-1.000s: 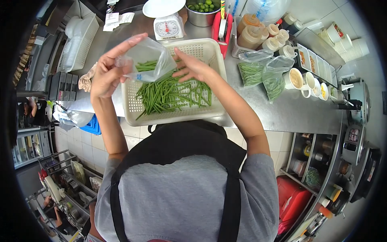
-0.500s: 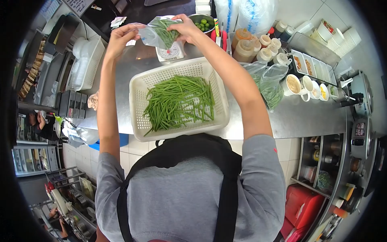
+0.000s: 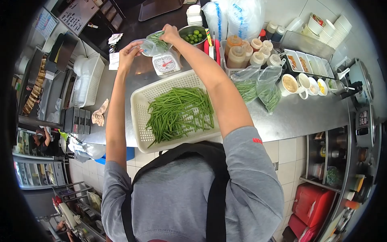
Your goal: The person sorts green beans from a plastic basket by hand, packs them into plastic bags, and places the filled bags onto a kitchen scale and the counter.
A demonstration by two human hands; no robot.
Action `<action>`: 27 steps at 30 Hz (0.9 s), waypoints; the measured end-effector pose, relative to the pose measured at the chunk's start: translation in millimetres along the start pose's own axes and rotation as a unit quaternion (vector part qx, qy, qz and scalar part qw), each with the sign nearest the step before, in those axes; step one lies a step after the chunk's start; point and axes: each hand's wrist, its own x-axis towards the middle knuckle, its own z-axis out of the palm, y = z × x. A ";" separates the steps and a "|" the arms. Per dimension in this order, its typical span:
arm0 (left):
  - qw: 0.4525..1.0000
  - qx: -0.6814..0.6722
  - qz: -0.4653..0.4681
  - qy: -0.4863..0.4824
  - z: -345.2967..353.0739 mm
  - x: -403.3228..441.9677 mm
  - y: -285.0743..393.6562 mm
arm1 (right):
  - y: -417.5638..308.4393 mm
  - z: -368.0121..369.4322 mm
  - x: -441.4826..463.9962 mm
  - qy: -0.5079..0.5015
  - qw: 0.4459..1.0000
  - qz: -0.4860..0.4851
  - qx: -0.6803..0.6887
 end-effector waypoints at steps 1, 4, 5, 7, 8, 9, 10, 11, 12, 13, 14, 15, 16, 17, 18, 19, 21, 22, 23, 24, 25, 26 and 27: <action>1.000 0.001 -0.002 0.001 -0.5 -3.3 0.6 | 1.7 -0.5 0.5 -0.004 0.999 -0.006 -0.039; 0.998 0.057 0.023 -0.017 -6.0 -15.2 4.2 | 1.5 -7.5 0.7 -0.027 0.994 -0.005 -0.107; 0.996 0.085 0.028 -0.023 -9.8 -20.3 4.2 | 1.9 -10.3 -1.6 -0.010 0.996 -0.010 -0.087; 0.989 0.140 0.038 -0.035 -19.2 -31.9 3.4 | -1.3 -21.5 -10.7 0.026 0.998 -0.018 -0.049; 0.991 0.125 0.008 -0.046 -24.5 -39.5 3.8 | -1.4 -28.0 -13.7 0.037 0.998 -0.033 -0.041; 0.987 0.150 0.027 -0.046 -29.6 -49.4 4.5 | -1.3 -34.9 -17.6 0.051 0.997 -0.054 -0.027; 0.983 0.174 0.046 -0.046 -34.4 -59.7 3.8 | -1.7 -43.5 -22.4 0.066 0.995 -0.074 -0.013; 0.977 0.196 0.065 -0.047 -38.4 -67.7 2.5 | -1.5 -52.7 -27.7 0.081 0.992 -0.094 -0.001; 0.977 0.197 0.055 -0.051 -43.7 -73.3 -1.3 | -6.0 -63.8 -37.8 0.105 0.989 -0.098 0.018; 0.978 0.198 0.046 -0.054 -49.0 -78.5 -6.2 | -6.0 -72.6 -43.0 0.129 0.985 -0.115 0.023; 0.978 0.198 0.036 -0.056 -51.3 -82.3 -12.4 | -7.3 -80.7 -45.4 0.127 0.985 -0.114 0.020; 0.979 0.191 0.036 -0.056 -49.1 -84.7 -16.9 | -6.9 -86.4 -45.9 0.125 0.985 -0.115 0.017; 0.981 0.184 0.037 -0.056 -47.2 -85.8 -20.8 | -6.6 -89.0 -49.0 0.131 0.984 -0.118 0.037; 0.982 0.177 0.039 -0.054 -46.5 -85.0 -23.6 | -7.5 -90.7 -52.0 0.137 0.981 -0.122 0.057; 0.981 0.184 0.050 -0.044 -38.8 -83.2 -18.1 | -10.5 -92.4 -55.0 0.142 0.979 -0.128 0.077; 0.979 0.190 0.061 -0.033 -26.1 -80.5 -9.0 | -12.5 -92.2 -56.9 0.135 0.977 -0.140 0.092; 0.984 0.174 0.032 0.005 -18.0 -66.1 -8.5 | -18.5 -88.7 -63.5 0.118 0.971 -0.167 0.121; 0.988 0.149 -0.010 0.029 -17.9 -50.0 -22.8 | -24.0 -88.3 -71.6 0.110 0.972 -0.197 0.061; 0.991 0.118 -0.050 0.047 -13.3 -33.9 -31.7 | -15.7 -77.4 -65.4 0.080 0.967 -0.235 0.059; 0.996 0.052 0.030 0.073 -7.5 -19.8 -31.7 | -12.7 -67.3 -71.3 0.094 0.968 -0.231 0.030; 0.993 -0.006 0.088 0.085 1.2 -6.9 -18.5 | -15.7 -69.4 -83.0 0.066 0.968 -0.240 0.015; 0.993 -0.025 0.054 0.099 14.9 -2.3 12.7 | -16.1 -68.0 -90.2 0.063 0.965 -0.253 -0.016; 0.992 -0.014 0.103 0.070 16.5 13.9 21.1 | -16.8 -64.9 -97.8 0.043 0.973 -0.225 -0.042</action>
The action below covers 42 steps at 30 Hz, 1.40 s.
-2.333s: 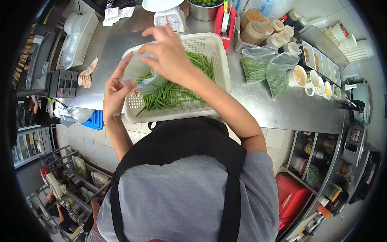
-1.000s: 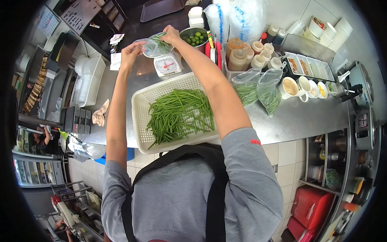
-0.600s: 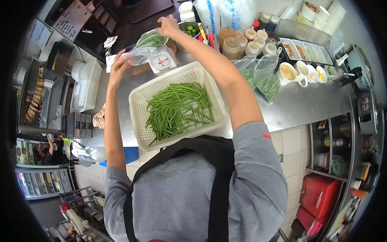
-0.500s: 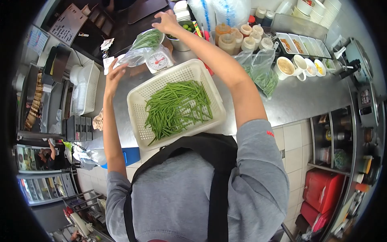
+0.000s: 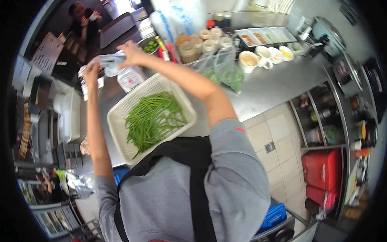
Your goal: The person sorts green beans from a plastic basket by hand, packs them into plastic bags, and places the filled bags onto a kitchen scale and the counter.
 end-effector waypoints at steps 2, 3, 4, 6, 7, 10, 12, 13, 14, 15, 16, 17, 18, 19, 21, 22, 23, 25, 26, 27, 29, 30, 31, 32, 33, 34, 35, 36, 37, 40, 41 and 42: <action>0.999 -0.024 -0.002 -0.038 24.8 12.9 47.1 | -14.7 -4.2 -15.0 -0.016 1.000 0.021 -0.016; 0.997 -0.056 -0.016 -0.059 36.8 14.5 69.9 | -21.6 -8.2 -21.3 0.018 1.000 0.015 -0.016; 0.993 -0.084 -0.029 -0.078 47.1 13.0 88.6 | -28.4 -12.7 -24.0 0.052 0.999 0.006 -0.013; 0.979 -0.115 -0.030 -0.164 58.4 3.4 109.2 | -34.7 -23.9 -22.5 0.118 0.988 -0.061 0.073; 0.970 -0.130 -0.030 -0.205 61.8 -3.8 117.5 | -41.9 -32.7 -21.3 0.149 0.977 -0.096 0.117; 0.956 -0.175 -0.034 -0.231 65.4 -41.3 141.9 | -63.3 -87.2 -43.8 -0.161 0.980 0.053 0.106; 0.952 -0.177 -0.008 -0.251 57.2 -69.4 159.3 | -78.5 -111.7 -79.7 -0.025 0.998 -0.022 0.056; 0.948 -0.192 -0.019 -0.254 48.7 -84.2 162.2 | -79.1 -123.9 -97.4 0.001 0.999 0.006 0.039; 0.948 -0.175 0.012 -0.267 39.7 -95.0 162.4 | -78.6 -136.5 -113.4 0.026 0.999 0.031 0.023; 0.952 -0.162 0.012 -0.261 28.7 -105.7 156.3 | -80.8 -149.9 -128.0 0.062 0.996 0.052 0.043; 0.956 -0.148 0.012 -0.254 16.7 -116.8 146.6 | -83.5 -161.0 -141.3 0.098 0.990 0.073 0.064; 0.963 -0.132 -0.010 -0.233 6.8 -127.0 139.0 | -84.9 -166.0 -155.0 0.112 0.986 0.126 0.004; 0.974 -0.115 -0.066 -0.184 -3.0 -140.3 126.7 | -84.5 -168.0 -166.5 0.126 0.975 0.175 -0.057; 0.977 -0.081 -0.133 -0.148 -11.7 -151.4 116.1 | -77.8 -164.0 -175.8 0.123 0.960 0.226 -0.108; 0.981 0.103 -0.144 -0.082 -27.7 -181.2 81.2 | -49.7 -146.6 -205.9 0.112 0.930 0.305 -0.170; 0.961 0.256 -0.096 -0.044 -39.4 -205.9 52.6 | -29.1 -130.7 -217.5 0.096 0.923 0.328 -0.178; 0.915 0.401 -0.042 -0.021 -42.8 -223.9 33.0 | -8.4 -118.7 -233.6 0.116 0.927 0.322 -0.153; 0.909 0.405 -0.093 0.027 -39.8 -248.7 19.4 | 17.3 -102.9 -246.8 0.156 0.932 0.310 -0.105; 0.905 0.405 -0.119 0.050 -38.0 -260.8 14.2 | 21.4 -99.5 -248.7 0.167 0.923 0.333 -0.101; 0.895 0.421 -0.142 0.032 -39.0 -271.7 6.9 | 19.9 -99.9 -246.1 0.179 0.912 0.356 -0.100; 0.883 0.433 -0.177 0.041 -35.0 -278.3 8.8 | 21.1 -109.7 -230.2 0.252 0.895 0.350 -0.112; 0.878 0.436 -0.192 0.045 -30.7 -277.2 10.5 | 25.0 -118.3 -212.4 0.274 0.901 0.321 -0.102; 0.873 0.443 -0.202 0.040 -27.9 -275.6 13.3 | 27.2 -126.3 -195.1 0.294 0.905 0.295 -0.089; 0.865 0.453 -0.213 0.033 -27.6 -275.1 16.1 | 27.0 -131.3 -177.8 0.313 0.908 0.270 -0.073; 0.860 0.458 -0.220 0.034 -27.6 -275.1 16.3 | 9.8 -143.0 -148.0 0.313 0.911 0.241 -0.116; 0.861 0.458 -0.219 0.030 -27.0 -273.5 18.7 | 11.8 -150.1 -124.4 0.307 0.920 0.200 -0.140; 0.860 0.460 -0.219 0.025 -27.3 -272.4 21.8 | 17.1 -154.7 -100.6 0.300 0.927 0.158 -0.163; 0.859 0.462 -0.219 0.022 -27.5 -272.0 23.3 | 26.9 -154.3 -75.4 0.294 0.935 0.108 -0.164; 0.862 0.462 -0.207 0.039 -26.6 -273.2 21.5 | 38.1 -152.9 -50.4 0.287 0.942 0.057 -0.163; 0.861 0.471 -0.187 0.040 -27.1 -273.8 23.3 | 59.1 -145.9 21.4 0.169 0.946 0.011 -0.277; 0.861 0.470 -0.191 0.034 -26.6 -274.6 23.2 | 85.2 -140.9 39.3 0.140 0.946 -0.025 -0.290; 0.857 0.474 -0.200 0.037 -27.3 -274.7 23.1 | 120.6 -135.8 61.1 0.111 0.947 -0.070 -0.294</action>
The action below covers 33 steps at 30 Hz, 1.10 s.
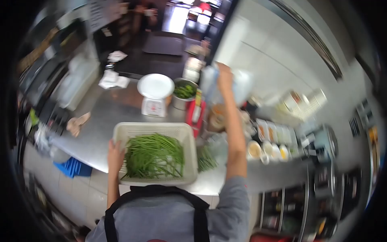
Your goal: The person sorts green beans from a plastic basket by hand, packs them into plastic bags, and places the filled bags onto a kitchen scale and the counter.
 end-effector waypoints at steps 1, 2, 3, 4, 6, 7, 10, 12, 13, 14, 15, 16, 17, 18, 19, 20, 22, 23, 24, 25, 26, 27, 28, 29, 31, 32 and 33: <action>1.000 -0.012 -0.001 -0.001 -3.2 -0.9 1.3 | 14.5 19.5 9.2 -0.061 0.995 -0.009 -0.078; 1.000 -0.022 -0.007 0.002 -6.7 -1.3 3.3 | 16.7 25.0 15.2 -0.103 0.985 -0.032 -0.132; 0.999 -0.025 -0.023 -0.011 -10.6 -2.1 5.0 | 39.4 45.8 19.7 -0.119 0.979 -0.045 -0.161; 0.999 -0.031 -0.039 -0.020 -11.5 -1.8 4.8 | 41.7 45.9 28.1 -0.184 0.963 -0.042 -0.194; 0.999 -0.011 -0.028 0.025 -1.2 -2.5 -1.1 | 47.0 51.6 38.7 -0.252 0.924 -0.046 -0.282; 0.999 -0.002 -0.029 0.028 -1.7 -3.3 -0.9 | 59.3 62.8 43.4 -0.271 0.897 -0.050 -0.345; 0.999 0.006 -0.027 0.039 -5.5 -5.8 -3.3 | 41.9 55.4 59.2 -0.275 0.889 -0.035 -0.363; 0.999 0.000 -0.024 0.040 -4.1 -5.6 -1.9 | 36.3 49.7 60.6 -0.254 0.895 -0.041 -0.364; 0.999 -0.001 -0.025 0.039 -3.4 -5.6 -2.4 | 36.7 49.8 60.6 -0.221 0.910 -0.027 -0.351; 0.999 -0.002 -0.025 0.039 -3.2 -5.3 -3.2 | 38.9 51.6 60.9 -0.188 0.923 -0.012 -0.335; 0.999 -0.011 -0.020 0.047 -3.8 -6.2 -2.7 | 43.1 52.9 60.3 -0.193 0.921 -0.023 -0.337; 0.999 -0.011 -0.025 0.036 -2.0 -6.9 -2.0 | 51.3 57.0 58.8 -0.199 0.920 -0.035 -0.337; 0.999 -0.009 -0.031 0.027 -0.1 -5.8 -2.4 | 58.9 60.5 59.4 -0.229 0.923 -0.007 -0.309; 0.999 -0.007 -0.039 0.019 1.0 -4.8 -4.1 | 66.0 66.9 64.9 -0.260 0.924 0.018 -0.278; 0.999 -0.010 -0.031 0.032 4.0 -4.9 -6.3 | 52.8 48.0 61.5 -0.281 0.931 0.004 -0.232; 0.999 -0.014 -0.021 0.043 7.7 -4.8 -7.7 | 72.1 61.4 58.8 -0.271 0.935 -0.020 -0.229; 0.998 -0.007 -0.019 0.065 11.7 -5.1 -8.2 | 66.4 57.7 56.8 -0.294 0.924 -0.005 -0.244; 0.997 -0.005 -0.016 0.070 10.8 -5.8 -7.1 | 64.8 60.8 59.1 -0.293 0.917 0.005 -0.270; 0.997 -0.003 -0.011 0.075 10.1 -6.5 -6.1 | 64.4 64.1 60.8 -0.292 0.910 0.017 -0.296; 0.997 0.001 -0.013 0.080 10.7 -6.6 -5.4 | 65.3 63.9 58.9 -0.278 0.913 0.004 -0.297; 0.996 0.005 -0.013 0.083 11.6 -6.7 -4.8 | 67.4 63.9 58.6 -0.266 0.917 -0.007 -0.298; 0.996 0.010 -0.012 0.085 10.9 -6.8 -5.3 | 62.0 56.1 60.8 -0.264 0.915 -0.028 -0.303; 0.996 0.012 -0.012 0.086 9.6 -7.1 -5.7 | 41.3 34.4 58.7 -0.261 0.913 -0.048 -0.309; 0.996 0.013 -0.011 0.085 8.7 -7.1 -5.3 | 29.0 25.1 58.0 -0.259 0.910 -0.067 -0.316; 0.997 0.015 -0.013 0.074 11.0 -6.6 -5.4 | 47.6 39.6 55.2 -0.225 0.928 -0.048 -0.295; 0.997 0.013 -0.015 0.071 12.7 -6.1 -6.1 | 56.7 45.4 54.0 -0.209 0.934 -0.037 -0.286; 0.998 0.012 -0.015 0.067 11.9 -6.5 -5.5 | 59.3 54.0 52.4 -0.207 0.936 -0.019 -0.283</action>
